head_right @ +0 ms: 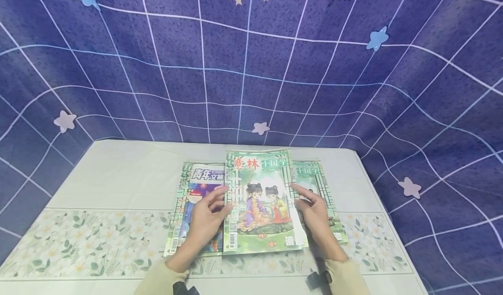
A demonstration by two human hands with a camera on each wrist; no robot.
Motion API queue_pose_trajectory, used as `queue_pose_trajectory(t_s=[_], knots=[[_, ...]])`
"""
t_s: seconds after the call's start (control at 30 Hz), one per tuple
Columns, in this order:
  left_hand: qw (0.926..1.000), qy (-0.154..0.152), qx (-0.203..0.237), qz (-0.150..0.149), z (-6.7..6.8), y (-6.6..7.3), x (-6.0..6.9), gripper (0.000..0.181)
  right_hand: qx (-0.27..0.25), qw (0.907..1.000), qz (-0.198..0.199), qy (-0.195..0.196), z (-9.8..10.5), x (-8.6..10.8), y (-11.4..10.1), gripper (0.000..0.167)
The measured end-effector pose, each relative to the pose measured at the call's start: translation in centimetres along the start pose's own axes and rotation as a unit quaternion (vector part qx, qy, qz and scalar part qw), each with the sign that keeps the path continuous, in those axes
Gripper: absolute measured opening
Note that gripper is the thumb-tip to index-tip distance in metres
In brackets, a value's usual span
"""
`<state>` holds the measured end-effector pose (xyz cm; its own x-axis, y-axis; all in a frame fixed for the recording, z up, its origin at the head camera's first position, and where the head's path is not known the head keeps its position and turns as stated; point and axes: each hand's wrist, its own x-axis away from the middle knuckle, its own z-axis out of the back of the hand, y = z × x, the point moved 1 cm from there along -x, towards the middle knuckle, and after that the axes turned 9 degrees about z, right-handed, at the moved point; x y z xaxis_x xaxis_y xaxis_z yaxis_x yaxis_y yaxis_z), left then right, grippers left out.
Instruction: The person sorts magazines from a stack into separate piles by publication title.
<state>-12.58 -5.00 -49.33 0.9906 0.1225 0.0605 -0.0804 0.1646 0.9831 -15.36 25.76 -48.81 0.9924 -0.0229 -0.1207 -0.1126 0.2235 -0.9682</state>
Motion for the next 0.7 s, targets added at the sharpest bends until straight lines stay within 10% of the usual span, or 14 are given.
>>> queue_pose_trajectory(t_s=[0.7], knots=[[0.9999, -0.006, -0.001, -0.011, -2.4, -0.2, 0.0, 0.049, 0.015, 0.9994, -0.019, 0.024, 1.6, -0.2, 0.6, 0.048]])
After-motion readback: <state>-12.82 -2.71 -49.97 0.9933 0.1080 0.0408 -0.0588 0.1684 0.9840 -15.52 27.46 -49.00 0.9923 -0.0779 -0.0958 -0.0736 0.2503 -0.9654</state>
